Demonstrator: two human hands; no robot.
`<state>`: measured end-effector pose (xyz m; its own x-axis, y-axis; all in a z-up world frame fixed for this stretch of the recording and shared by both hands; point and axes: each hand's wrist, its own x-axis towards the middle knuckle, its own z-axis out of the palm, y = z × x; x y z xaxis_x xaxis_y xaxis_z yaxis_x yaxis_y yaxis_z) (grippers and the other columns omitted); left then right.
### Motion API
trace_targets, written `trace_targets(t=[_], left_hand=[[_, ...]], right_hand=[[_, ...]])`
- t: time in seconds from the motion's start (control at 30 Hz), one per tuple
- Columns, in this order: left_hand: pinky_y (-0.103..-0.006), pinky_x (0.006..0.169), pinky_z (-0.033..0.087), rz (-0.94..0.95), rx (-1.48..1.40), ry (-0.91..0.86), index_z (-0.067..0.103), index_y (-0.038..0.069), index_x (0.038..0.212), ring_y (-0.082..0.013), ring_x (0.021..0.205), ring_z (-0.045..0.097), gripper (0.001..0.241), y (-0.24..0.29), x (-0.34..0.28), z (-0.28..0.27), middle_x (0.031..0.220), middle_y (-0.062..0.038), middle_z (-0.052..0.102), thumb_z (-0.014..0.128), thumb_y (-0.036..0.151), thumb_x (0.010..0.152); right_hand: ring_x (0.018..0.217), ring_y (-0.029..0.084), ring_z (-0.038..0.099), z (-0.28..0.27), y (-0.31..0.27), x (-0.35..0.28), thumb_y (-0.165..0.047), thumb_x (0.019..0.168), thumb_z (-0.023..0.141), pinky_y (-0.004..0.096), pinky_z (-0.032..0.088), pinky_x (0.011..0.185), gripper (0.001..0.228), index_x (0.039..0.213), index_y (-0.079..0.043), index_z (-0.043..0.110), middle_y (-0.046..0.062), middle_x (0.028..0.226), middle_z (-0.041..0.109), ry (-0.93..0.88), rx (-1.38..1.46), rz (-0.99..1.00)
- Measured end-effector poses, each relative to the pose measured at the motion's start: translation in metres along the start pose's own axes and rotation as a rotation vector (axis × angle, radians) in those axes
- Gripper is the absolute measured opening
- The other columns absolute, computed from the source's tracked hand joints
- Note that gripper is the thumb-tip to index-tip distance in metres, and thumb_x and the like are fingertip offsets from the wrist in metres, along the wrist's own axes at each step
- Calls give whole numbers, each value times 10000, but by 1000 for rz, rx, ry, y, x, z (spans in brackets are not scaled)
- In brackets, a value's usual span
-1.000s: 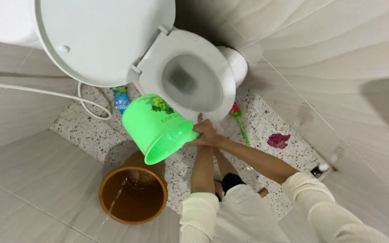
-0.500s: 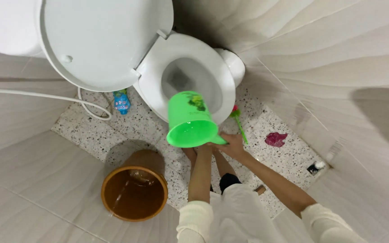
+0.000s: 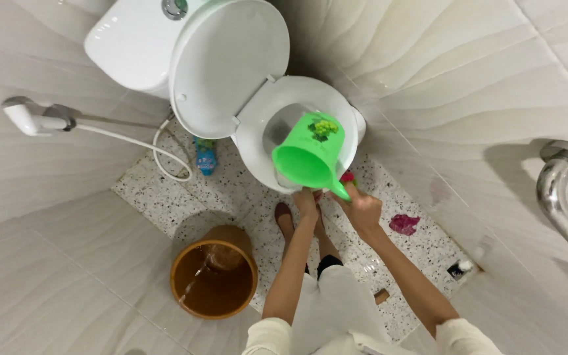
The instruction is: The person scoops water from a bucket using a green ladle and pours it into the toilet bowl multiple times. They then use a sponge to wipe the toilet tank and the closed toilet seat lid.
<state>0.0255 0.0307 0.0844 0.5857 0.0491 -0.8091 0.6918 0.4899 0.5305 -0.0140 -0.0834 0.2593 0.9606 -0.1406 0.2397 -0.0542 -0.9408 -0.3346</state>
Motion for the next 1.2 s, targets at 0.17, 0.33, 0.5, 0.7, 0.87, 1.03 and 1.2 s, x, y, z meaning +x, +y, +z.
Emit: trace_targets(t=[0.17,0.33,0.5,0.7,0.87,1.03,1.2], left_hand=[[-312,633,603,-138,-30,50,521,-65,1158,-198,702,672,418,102,-40,16,864,-120,649,683,289,1007],[-321,628,618,-98,-119,-19,596,-87,1129,-197,686,673,421,127,-28,16,882,-133,659,688,296,982],[-323,650,639,-149,-203,45,306,-12,1407,-207,788,653,705,148,-46,32,1040,-163,631,745,231,912],[-458,803,603,-364,-308,157,-89,142,1549,-317,1072,613,1208,81,-29,41,1310,-237,518,859,200,802],[-595,992,524,-413,-207,351,-152,204,1570,-382,1252,511,1307,3,-2,63,1473,-205,372,882,165,771],[-548,1101,466,-335,-45,540,-200,173,1601,-446,1334,461,1389,-19,-13,95,1562,-272,258,908,174,763],[-486,1128,481,-169,-58,625,-183,182,1610,-434,1363,435,1390,-67,9,79,1573,-287,202,864,18,711]], right_hand=[[334,119,462,18,-37,87,-440,914,804,297,343,277,450,991,-15,680,52,539,606,-155,58,211],[356,119,468,3,-32,139,-394,944,796,309,346,312,382,978,-36,667,34,598,650,-40,96,309],[507,334,615,-49,-12,151,-556,845,833,459,445,452,553,925,-54,616,133,628,666,94,-193,336],[553,378,627,-86,16,76,-675,860,754,487,457,478,616,924,-77,618,148,622,663,45,-363,422],[423,278,571,-88,28,-15,-586,962,660,443,431,395,515,988,-71,649,125,554,615,-73,-199,396],[532,378,639,-86,38,-67,-496,976,612,512,447,464,414,969,-83,636,167,602,656,-320,-268,468],[592,383,667,-73,68,-69,-463,1035,604,523,484,527,392,964,-78,601,176,688,670,-381,-184,507]])
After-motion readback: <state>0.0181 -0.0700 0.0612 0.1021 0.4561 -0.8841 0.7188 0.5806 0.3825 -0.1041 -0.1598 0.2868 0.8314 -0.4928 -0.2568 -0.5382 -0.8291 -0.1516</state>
